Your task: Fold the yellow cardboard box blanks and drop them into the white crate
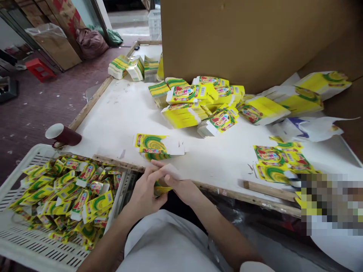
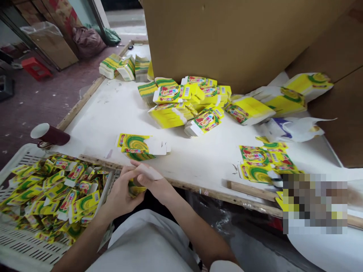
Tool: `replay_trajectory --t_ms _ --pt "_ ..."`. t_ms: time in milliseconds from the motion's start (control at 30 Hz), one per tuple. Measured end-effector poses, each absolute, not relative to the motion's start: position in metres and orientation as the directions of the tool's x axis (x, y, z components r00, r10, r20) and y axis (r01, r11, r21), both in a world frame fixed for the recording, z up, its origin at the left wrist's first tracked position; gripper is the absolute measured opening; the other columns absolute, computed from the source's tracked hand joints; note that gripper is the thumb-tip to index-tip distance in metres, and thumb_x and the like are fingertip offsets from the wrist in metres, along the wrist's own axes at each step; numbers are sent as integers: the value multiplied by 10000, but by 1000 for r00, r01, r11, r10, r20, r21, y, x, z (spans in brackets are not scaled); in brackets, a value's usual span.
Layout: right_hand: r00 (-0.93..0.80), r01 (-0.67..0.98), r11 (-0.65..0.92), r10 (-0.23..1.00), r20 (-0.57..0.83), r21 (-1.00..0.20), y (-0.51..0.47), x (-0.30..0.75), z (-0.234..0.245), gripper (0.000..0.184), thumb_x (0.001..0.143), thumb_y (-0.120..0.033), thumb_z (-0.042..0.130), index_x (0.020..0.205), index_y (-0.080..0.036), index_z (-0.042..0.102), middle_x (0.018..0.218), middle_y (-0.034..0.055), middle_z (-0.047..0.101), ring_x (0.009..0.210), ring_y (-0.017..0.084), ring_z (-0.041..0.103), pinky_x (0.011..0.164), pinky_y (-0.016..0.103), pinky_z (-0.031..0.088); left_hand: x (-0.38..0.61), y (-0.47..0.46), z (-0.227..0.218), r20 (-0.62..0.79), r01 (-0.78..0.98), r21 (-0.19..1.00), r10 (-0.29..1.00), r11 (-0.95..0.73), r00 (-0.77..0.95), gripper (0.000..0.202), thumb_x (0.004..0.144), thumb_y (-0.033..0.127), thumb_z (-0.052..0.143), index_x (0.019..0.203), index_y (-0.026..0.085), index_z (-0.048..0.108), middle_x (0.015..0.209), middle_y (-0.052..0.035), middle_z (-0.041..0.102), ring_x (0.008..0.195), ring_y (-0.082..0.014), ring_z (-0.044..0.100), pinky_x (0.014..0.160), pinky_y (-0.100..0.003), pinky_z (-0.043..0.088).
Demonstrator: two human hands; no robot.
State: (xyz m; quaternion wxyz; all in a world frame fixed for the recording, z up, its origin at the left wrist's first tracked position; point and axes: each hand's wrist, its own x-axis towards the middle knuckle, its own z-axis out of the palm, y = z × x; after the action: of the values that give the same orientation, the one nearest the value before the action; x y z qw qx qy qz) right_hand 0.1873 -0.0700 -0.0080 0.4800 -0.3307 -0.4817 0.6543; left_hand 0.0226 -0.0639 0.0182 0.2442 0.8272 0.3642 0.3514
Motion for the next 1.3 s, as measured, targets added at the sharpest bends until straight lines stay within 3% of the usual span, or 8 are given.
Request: replay_trajectory --t_ms 100,167,333,533,733,1033,1167,1300 --pt "-278 -49 167 945 174 -985 -78 185 -7 837 923 -679 565 1613 -272 322 1611 139 461 1486 307 456 1202 530 421 18 -64 20 295 416 745 818 -521 494 566 727 134 691 1245 249 493 1103 -80 627 978 -249 692 792 -349 578" --pt "-323 130 319 909 264 -939 -84 185 -5 746 1001 -467 566 1642 -294 224 1692 112 314 1547 285 350 1229 509 390 16 -64 20 243 428 760 824 -489 511 589 745 181 715 1286 224 487 1183 -117 609 1002 -265 695 824 -373 581" --pt "-204 284 396 915 349 -873 -86 194 1 665 1002 -85 425 1587 -393 350 1642 33 426 1478 221 473 1199 462 455 15 -69 17 276 571 684 885 -455 374 815 723 263 811 1432 206 413 1343 -177 561 1221 -333 613 993 -462 533" --pt "-315 329 494 861 400 -805 -77 206 5 685 996 -244 591 1611 -348 306 1722 84 236 1578 291 267 1202 499 441 0 -65 24 336 597 663 892 -452 303 569 746 305 820 1260 239 585 1126 -70 681 1024 -247 676 891 -361 556" --pt "-440 302 514 822 361 -803 -71 225 15 375 980 -266 626 1352 -293 661 1682 103 339 1468 294 483 1100 462 546 -13 -50 38 258 559 688 876 -462 406 578 705 358 861 1229 240 646 1077 -59 728 960 -237 709 841 -347 577" --pt "-219 275 442 894 392 -854 -70 208 9 253 931 -223 692 1170 -281 752 1557 101 516 1379 278 575 1094 441 544 -8 -50 37 300 580 636 856 -508 421 541 781 311 817 1272 244 600 1125 -71 690 1022 -229 691 902 -352 574" --pt "-120 232 399 917 381 -887 -72 201 10 452 859 -280 787 1290 -304 655 1392 117 599 1306 280 601 1094 481 529 -13 -56 27 250 424 831 923 -360 294 737 763 407 847 1397 262 500 1294 -102 636 1100 -248 670 933 -371 567" --pt "-64 159 337 941 331 -928 -75 191 8 443 851 -269 772 1269 -294 629 1266 102 593 1238 271 603 1055 480 542 -10 -64 20 140 313 930 974 -192 180 596 790 387 825 1304 247 556 1189 -72 660 1018 -220 682 872 -335 566"
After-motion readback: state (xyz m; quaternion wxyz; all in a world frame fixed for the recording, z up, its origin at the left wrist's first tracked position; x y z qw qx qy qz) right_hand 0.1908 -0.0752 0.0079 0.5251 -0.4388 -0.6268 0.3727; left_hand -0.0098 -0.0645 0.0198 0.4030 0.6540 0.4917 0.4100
